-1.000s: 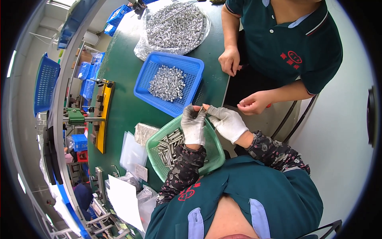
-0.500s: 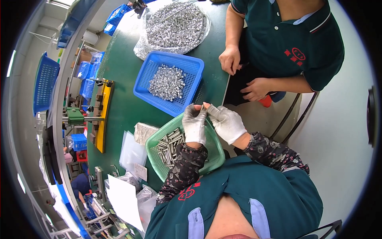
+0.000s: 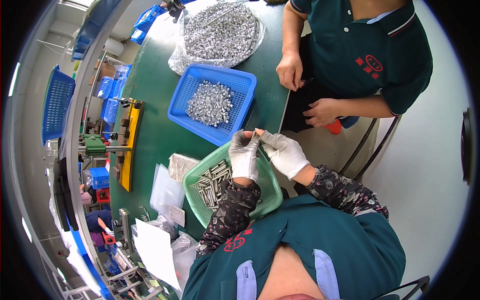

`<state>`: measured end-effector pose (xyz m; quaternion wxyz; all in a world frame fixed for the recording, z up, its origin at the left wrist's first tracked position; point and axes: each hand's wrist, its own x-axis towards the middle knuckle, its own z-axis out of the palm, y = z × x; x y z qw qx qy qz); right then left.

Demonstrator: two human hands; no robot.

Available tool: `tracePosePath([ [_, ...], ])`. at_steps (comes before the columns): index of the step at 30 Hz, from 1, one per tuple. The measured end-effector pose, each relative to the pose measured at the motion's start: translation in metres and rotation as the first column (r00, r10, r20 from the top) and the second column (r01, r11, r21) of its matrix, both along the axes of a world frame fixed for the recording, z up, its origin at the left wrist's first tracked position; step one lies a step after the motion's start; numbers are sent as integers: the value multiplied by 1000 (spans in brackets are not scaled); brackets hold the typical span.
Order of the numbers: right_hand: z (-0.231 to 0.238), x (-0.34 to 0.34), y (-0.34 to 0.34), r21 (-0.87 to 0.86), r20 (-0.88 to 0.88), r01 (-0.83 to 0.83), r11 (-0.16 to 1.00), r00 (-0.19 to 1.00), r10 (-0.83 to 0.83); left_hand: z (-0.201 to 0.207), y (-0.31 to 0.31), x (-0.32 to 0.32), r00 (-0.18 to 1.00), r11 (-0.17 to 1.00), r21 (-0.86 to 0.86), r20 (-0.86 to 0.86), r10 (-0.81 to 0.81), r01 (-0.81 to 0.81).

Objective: Sorting metal pins into a basket and then using tweezers to assemble them with small components at a factory workbench.

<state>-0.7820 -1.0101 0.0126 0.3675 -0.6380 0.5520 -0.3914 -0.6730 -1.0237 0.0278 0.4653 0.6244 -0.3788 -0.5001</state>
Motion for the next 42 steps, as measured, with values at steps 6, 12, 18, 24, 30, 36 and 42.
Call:
tracePosePath([
  [6, -9, 1, -2, -10, 77, 4, 1000, 997, -3, 3, -2, -3, 1000, 1000, -6, -6, 1, -1],
  [12, 0, -1, -2, 90, 167, -52, 995, 985, 36, 1, -2, -1, 1000, 999, -41, 18, 2, -1],
  [18, -3, -3, -4, 140, 294, -86, 986, 955, 42, 1, -2, 0, 1000, 1000, -21, 16, -12, 12],
  [24, 2, -4, -6, 254, 532, -159, 954, 847, -1, 3, -4, 0, 1000, 1000, 1, -24, -10, 10],
  [30, -4, -6, -7, 233, 512, -156, 960, 859, 16, 0, -8, 3, 997, 999, -36, -74, -4, 2],
  [36, -25, -20, 3, 180, 436, -99, 979, 900, 11, 10, -22, 7, 997, 998, -43, -63, 38, -41],
  [42, -48, -38, 25, 329, 245, -36, 943, 968, -48, 20, -41, 6, 976, 984, -100, -178, 125, -144],
])
